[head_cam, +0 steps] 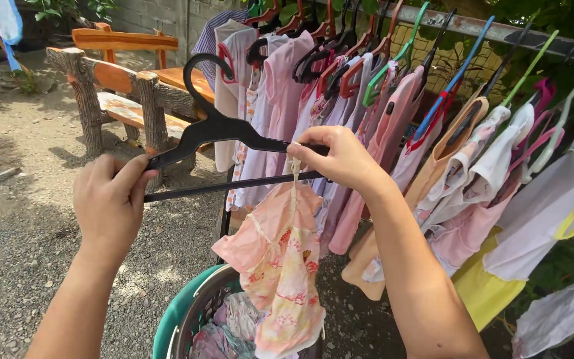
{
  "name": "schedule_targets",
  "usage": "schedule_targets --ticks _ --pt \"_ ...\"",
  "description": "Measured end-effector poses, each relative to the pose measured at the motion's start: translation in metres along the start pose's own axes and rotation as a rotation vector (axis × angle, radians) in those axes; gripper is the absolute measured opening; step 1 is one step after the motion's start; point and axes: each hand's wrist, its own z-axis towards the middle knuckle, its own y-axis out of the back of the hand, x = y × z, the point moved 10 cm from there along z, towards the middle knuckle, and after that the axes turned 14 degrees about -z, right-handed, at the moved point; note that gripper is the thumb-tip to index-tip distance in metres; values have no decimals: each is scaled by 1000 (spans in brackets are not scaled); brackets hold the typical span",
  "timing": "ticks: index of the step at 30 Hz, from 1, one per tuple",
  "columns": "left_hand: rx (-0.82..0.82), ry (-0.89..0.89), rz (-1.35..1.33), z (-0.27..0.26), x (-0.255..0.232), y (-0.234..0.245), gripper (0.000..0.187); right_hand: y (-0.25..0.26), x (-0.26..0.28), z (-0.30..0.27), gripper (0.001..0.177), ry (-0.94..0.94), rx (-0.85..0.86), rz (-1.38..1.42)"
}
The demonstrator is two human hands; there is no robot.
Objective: Hanging various pieces of laundry on hangers and a multi-clip dryer outdoors.
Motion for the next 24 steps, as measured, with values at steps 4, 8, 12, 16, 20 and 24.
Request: schedule_targets --ticks 4,8,12,16,20,24 --pt "26 -13 -15 11 -47 -2 23 -3 -11 -22 26 -40 -15 -59" --pt "-188 -329 -56 -44 -108 -11 38 8 -32 -52 20 -121 -122 51" --pt "189 -148 -655 -72 -152 -85 51 8 -65 -85 15 -161 -182 306" --pt "665 193 -1048 -109 -166 -165 38 13 -92 -123 16 -263 -195 296" --pt "1372 407 -1405 -192 -198 -208 21 33 -137 -175 20 -288 -293 314" --pt "857 -126 -991 -147 -194 -173 15 75 -195 -264 22 -462 -468 310"
